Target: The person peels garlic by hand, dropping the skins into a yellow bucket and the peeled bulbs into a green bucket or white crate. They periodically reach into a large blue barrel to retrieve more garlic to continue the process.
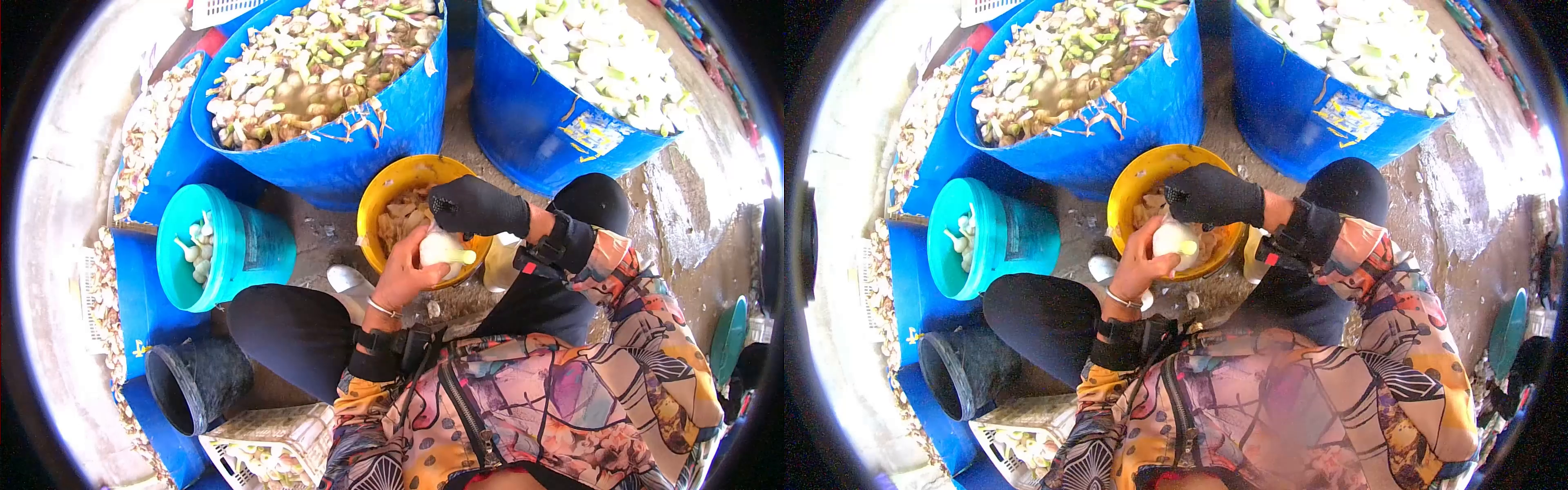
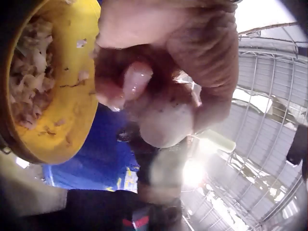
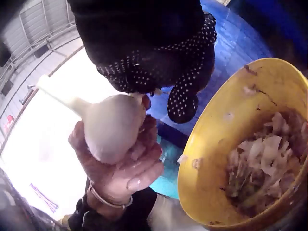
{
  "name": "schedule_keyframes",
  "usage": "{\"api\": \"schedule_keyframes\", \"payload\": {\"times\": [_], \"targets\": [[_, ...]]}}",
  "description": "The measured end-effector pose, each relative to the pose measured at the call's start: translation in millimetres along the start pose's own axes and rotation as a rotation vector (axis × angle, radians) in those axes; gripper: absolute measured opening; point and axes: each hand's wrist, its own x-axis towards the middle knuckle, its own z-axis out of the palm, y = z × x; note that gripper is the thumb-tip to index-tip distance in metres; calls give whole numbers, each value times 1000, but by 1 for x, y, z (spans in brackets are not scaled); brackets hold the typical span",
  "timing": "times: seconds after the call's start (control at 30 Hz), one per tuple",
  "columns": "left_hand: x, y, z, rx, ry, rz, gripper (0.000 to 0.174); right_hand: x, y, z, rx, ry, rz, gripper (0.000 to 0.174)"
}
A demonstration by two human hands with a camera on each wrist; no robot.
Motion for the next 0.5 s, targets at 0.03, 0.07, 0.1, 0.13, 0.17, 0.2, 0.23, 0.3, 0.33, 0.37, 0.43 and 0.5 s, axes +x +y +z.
{"api": "schedule_keyframes", "payload": {"times": [0.03, 0.07, 0.1, 0.13, 0.17, 0.2, 0.23, 0.3, 0.33, 0.37, 0.43, 0.5], "targets": [[0, -2, -1, 32, 11, 48, 57, 1, 0, 4, -39, 66, 44, 13], [1, -5, -1, 27, 23, 73, 57, 3, -2, 11, -78, 126, 83, 14], [1, -8, 0, 22, 37, 99, 56, 5, -3, 16, -116, 185, 120, 15], [1, -9, 0, 21, 49, 122, 56, 8, -3, 19, -102, 210, 118, 15], [1, -10, 1, 6, 67, 147, 56, 9, -3, 22, -86, 237, 120, 15], [2, -10, 3, -9, 81, 170, 55, 9, -1, 25, -70, 266, 125, 15], [2, -11, 5, -24, 91, 194, 54, 10, 3, 28, -40, 266, 135, 15], [3, -9, 7, -35, 132, 188, 54, 15, 10, 31, 17, 262, 148, 15], [3, -7, 8, -40, 157, 189, 53, 17, 13, 34, -12, 246, 116, 15], [2, -5, 8, -55, 161, 189, 54, 19, 16, 36, -38, 229, 84, 15], [2, -2, 10, -82, 167, 187, 54, 20, 25, 42, 5, 293, 83, 14], [6, -7, 9, -103, 245, 358, 54, 20, 31, 51, 152, 453, 143, 12]]}}
